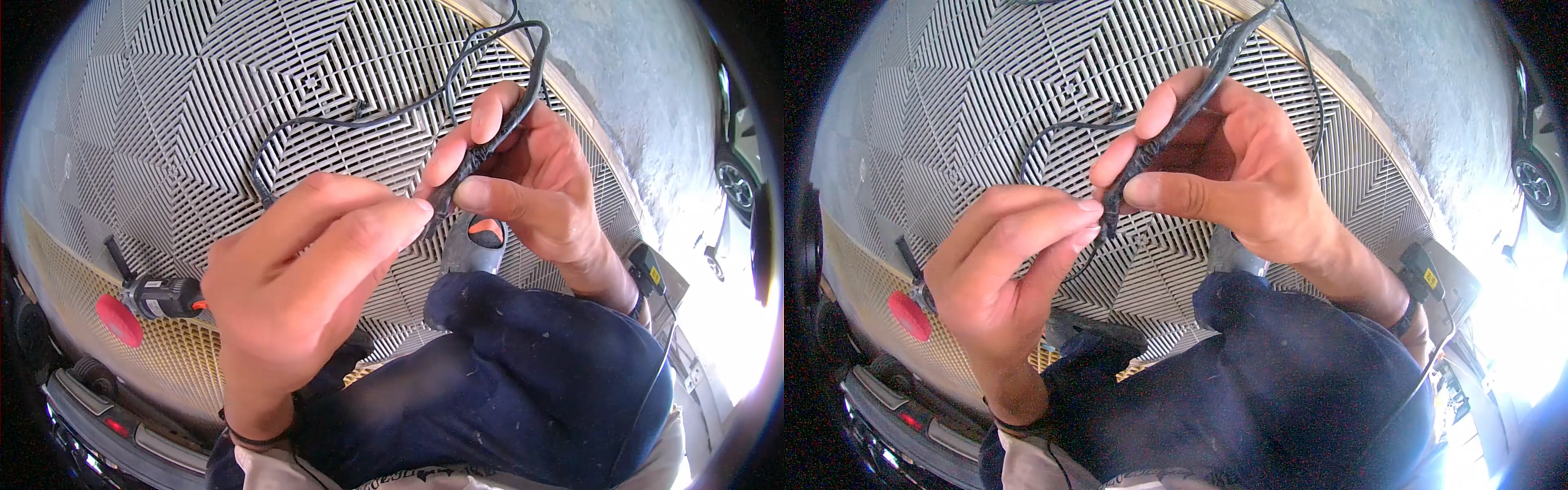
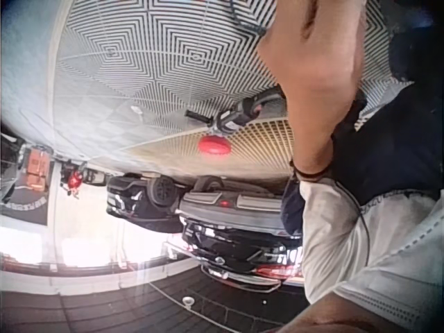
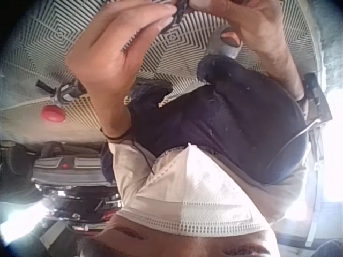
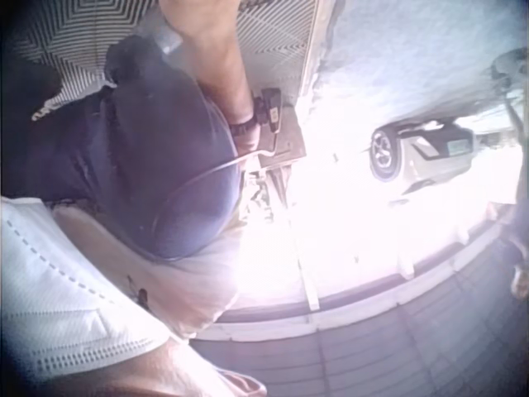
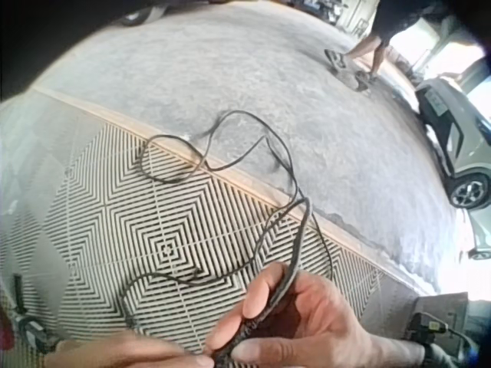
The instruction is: Repairing a damaged power cord of a polishing machine using electrical tape.
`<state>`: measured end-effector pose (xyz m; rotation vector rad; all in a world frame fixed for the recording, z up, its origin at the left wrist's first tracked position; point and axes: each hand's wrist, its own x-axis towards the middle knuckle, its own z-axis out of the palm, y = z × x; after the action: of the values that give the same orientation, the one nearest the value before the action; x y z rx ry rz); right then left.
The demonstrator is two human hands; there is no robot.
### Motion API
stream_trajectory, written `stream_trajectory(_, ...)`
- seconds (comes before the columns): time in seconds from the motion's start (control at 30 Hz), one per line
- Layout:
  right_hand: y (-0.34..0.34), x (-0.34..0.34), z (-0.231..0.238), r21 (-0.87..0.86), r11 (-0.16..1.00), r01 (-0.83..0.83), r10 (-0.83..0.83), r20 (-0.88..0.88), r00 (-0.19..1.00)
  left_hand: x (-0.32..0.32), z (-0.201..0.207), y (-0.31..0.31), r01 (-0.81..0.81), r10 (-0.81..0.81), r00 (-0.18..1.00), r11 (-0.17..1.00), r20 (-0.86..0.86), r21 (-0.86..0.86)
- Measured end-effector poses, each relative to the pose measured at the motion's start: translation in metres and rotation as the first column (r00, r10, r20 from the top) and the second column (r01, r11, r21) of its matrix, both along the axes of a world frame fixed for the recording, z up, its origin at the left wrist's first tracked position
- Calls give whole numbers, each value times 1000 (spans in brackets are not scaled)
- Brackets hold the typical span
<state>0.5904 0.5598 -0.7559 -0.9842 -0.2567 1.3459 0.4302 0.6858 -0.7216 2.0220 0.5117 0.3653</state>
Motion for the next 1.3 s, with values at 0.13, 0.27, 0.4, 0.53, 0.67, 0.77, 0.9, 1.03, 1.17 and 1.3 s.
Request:
stream_trajectory(0.13, 1, 0, 0, -56, 998, -18, 20, 26, 999, 3, -8, 1, 105, -101, 994, 985, -34, 140)
stream_trajectory(0.27, 1, -3, -6, -39, 996, -83, 86, 88, 992, 0, -13, 9, 295, -261, 955, 898, -143, 328)
stream_trajectory(0.4, -5, -2, -13, -52, 996, -73, 79, 123, 989, 5, -32, 6, 368, -308, 929, 822, -204, 435)
stream_trajectory(0.53, -5, -6, -14, -78, 996, -50, 59, 106, 993, 7, -43, 3, 286, -279, 956, 827, -89, 484)
stream_trajectory(0.67, -5, -9, -16, -64, 998, -20, 26, 104, 994, 5, -43, 3, 293, -276, 955, 841, -106, 456)
stream_trajectory(0.77, -5, -8, -13, -56, 998, -13, 18, 103, 995, 0, -30, 1, 260, -237, 965, 925, -115, 278)
stream_trajectory(0.9, 0, -9, -8, -37, 996, -85, 89, 119, 989, -12, -24, 5, 194, -193, 981, 980, -33, 35)
stream_trajectory(1.03, 1, -4, -12, -37, 997, -63, 67, 120, 990, -18, -25, 5, 9, -9, 1000, 993, 4, -117)
stream_trajectory(1.17, 2, -3, -8, -85, 993, -76, 87, 134, 987, -13, -25, 15, 166, -166, 986, 983, 0, 79)
stream_trajectory(1.3, 2, -5, -13, -67, 996, -64, 71, 105, 992, -11, -22, 16, 159, -159, 987, 987, -37, -9)
